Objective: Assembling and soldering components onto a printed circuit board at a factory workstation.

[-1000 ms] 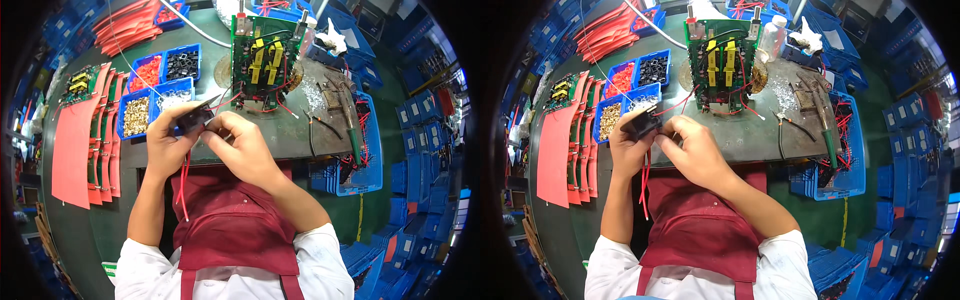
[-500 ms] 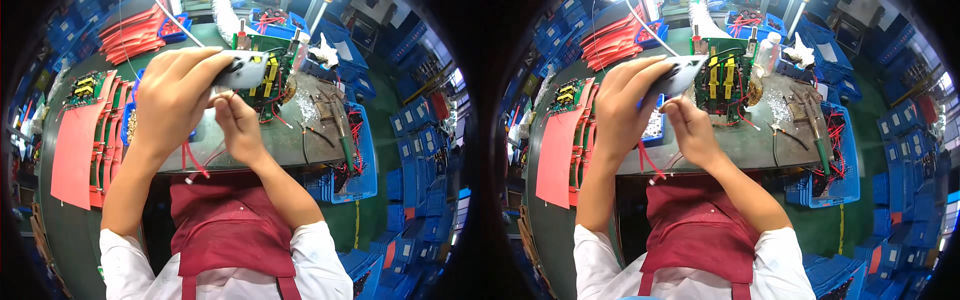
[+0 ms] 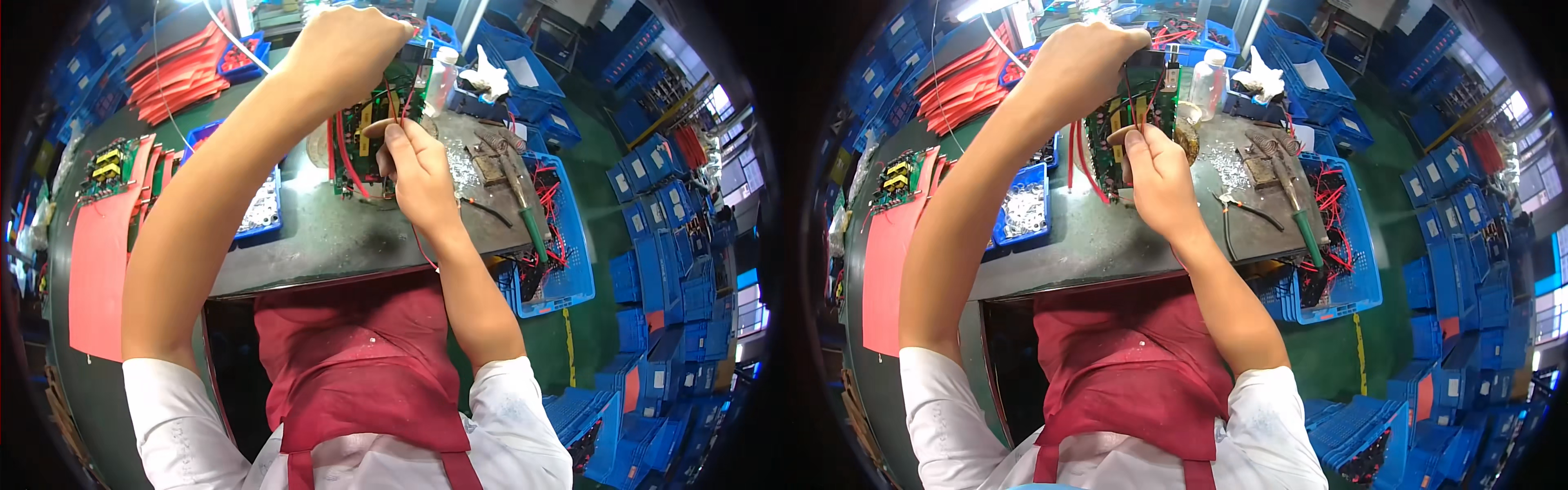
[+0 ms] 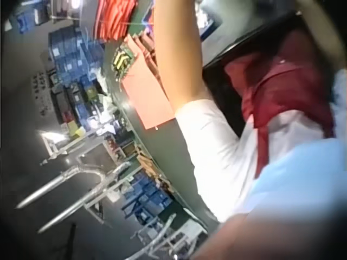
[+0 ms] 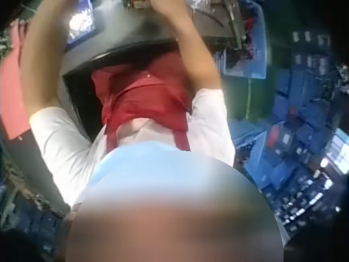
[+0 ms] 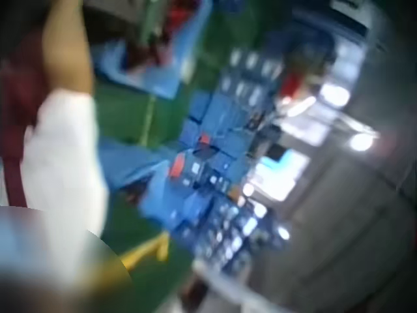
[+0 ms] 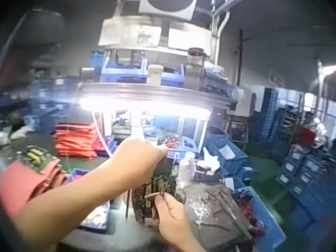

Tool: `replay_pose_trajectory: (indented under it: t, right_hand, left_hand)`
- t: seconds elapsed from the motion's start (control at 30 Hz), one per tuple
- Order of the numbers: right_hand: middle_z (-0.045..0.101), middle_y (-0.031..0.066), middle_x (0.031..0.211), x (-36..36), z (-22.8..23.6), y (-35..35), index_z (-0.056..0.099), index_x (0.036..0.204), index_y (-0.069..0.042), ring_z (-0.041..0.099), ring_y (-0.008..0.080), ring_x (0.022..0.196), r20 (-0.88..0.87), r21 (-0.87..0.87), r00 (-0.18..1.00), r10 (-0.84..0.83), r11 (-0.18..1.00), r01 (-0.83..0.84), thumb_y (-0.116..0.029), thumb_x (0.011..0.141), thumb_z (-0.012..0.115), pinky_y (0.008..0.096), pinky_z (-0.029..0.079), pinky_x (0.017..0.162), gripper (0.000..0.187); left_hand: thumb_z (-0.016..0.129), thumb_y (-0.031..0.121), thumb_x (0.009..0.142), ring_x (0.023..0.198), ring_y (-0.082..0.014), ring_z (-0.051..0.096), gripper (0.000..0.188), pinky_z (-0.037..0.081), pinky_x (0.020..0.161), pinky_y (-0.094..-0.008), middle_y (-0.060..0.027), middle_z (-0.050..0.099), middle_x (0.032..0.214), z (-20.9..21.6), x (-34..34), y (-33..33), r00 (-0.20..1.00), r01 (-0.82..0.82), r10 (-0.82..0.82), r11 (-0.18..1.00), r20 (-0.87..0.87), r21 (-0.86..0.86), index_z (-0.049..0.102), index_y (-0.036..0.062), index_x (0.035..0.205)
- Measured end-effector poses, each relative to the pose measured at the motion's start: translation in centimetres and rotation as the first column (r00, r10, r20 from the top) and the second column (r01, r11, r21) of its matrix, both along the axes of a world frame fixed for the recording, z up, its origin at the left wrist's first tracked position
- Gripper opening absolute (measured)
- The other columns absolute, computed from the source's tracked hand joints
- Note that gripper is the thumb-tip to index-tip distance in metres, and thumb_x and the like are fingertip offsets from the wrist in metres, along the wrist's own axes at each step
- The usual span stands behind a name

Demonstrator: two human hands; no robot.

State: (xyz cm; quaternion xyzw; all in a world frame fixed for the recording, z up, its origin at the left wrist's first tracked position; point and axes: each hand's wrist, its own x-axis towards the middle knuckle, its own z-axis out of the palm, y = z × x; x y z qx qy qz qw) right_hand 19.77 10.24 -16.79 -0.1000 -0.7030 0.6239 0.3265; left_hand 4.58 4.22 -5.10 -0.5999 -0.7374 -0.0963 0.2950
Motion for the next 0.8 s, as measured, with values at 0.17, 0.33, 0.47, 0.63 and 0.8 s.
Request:
replay_pose_trajectory:
  t: [0.17,0.33,0.47,0.63,0.8]
  right_hand:
    - [0.057,-0.0014,0.071,1.0,-0.6,1.2,0.072,0.107,0.002,0.052,0.0068,0.066,0.072,0.153,0.995,-0.072,0.986,0.06,-0.021,0.112,0.049,0.0279,0.042,0.062,0.033]
    - [0.064,0.0119,0.07,0.6,-1.7,2.4,0.072,0.108,0.001,0.061,0.0205,0.063,0.079,0.521,0.955,-0.288,0.828,0.206,-0.021,0.11,0.052,0.0369,0.048,0.063,0.029]
    - [0.065,0.0209,0.074,0.0,-2.3,2.5,0.072,0.106,0.002,0.062,0.0306,0.063,0.118,0.575,0.944,-0.308,0.796,0.188,-0.019,0.108,0.054,0.0413,0.049,0.064,0.028]
    - [0.067,0.0252,0.079,-0.2,-2.9,2.2,0.071,0.106,0.001,0.067,0.0381,0.069,0.14,0.601,0.931,-0.338,0.776,0.191,-0.019,0.108,0.054,0.044,0.051,0.066,0.027]
    - [0.068,0.0253,0.081,0.8,-3.6,2.8,0.07,0.104,0.0,0.07,0.0434,0.076,0.099,0.683,0.892,-0.441,0.682,0.261,-0.018,0.108,0.054,0.048,0.052,0.068,0.024]
  left_hand:
    - [0.068,0.005,0.081,0.089,-0.0432,0.074,0.029,0.059,0.082,-0.0517,-0.0248,0.074,0.091,1.1,-0.3,0.5,0.989,0.134,-0.122,0.98,0.085,-0.147,0.071,0.0038,0.111]
    - [0.067,0.005,0.084,0.08,-0.0395,0.076,0.023,0.06,0.075,-0.0476,-0.0214,0.074,0.082,-1.2,-1.0,1.2,0.983,0.1,-0.13,0.971,-0.128,-0.218,0.067,-0.0032,0.106]
    - [0.071,0.005,0.082,0.076,-0.0325,0.077,0.027,0.06,0.066,-0.0405,-0.0167,0.073,0.077,-2.8,0.2,0.9,0.96,0.117,-0.151,0.981,-0.234,-0.153,0.065,-0.0052,0.106]
    - [0.076,0.017,0.084,0.081,-0.0273,0.079,0.038,0.06,0.069,-0.0373,-0.0114,0.077,0.087,-3.8,1.1,0.4,0.974,0.011,-0.04,0.992,-0.223,-0.127,0.068,-0.0032,0.115]
    - [0.08,0.019,0.08,0.081,-0.0276,0.079,0.037,0.061,0.07,-0.0367,-0.0117,0.078,0.084,-3.9,0.8,1.0,0.981,0.018,-0.024,0.999,-0.19,-0.037,0.073,-0.0021,0.11]
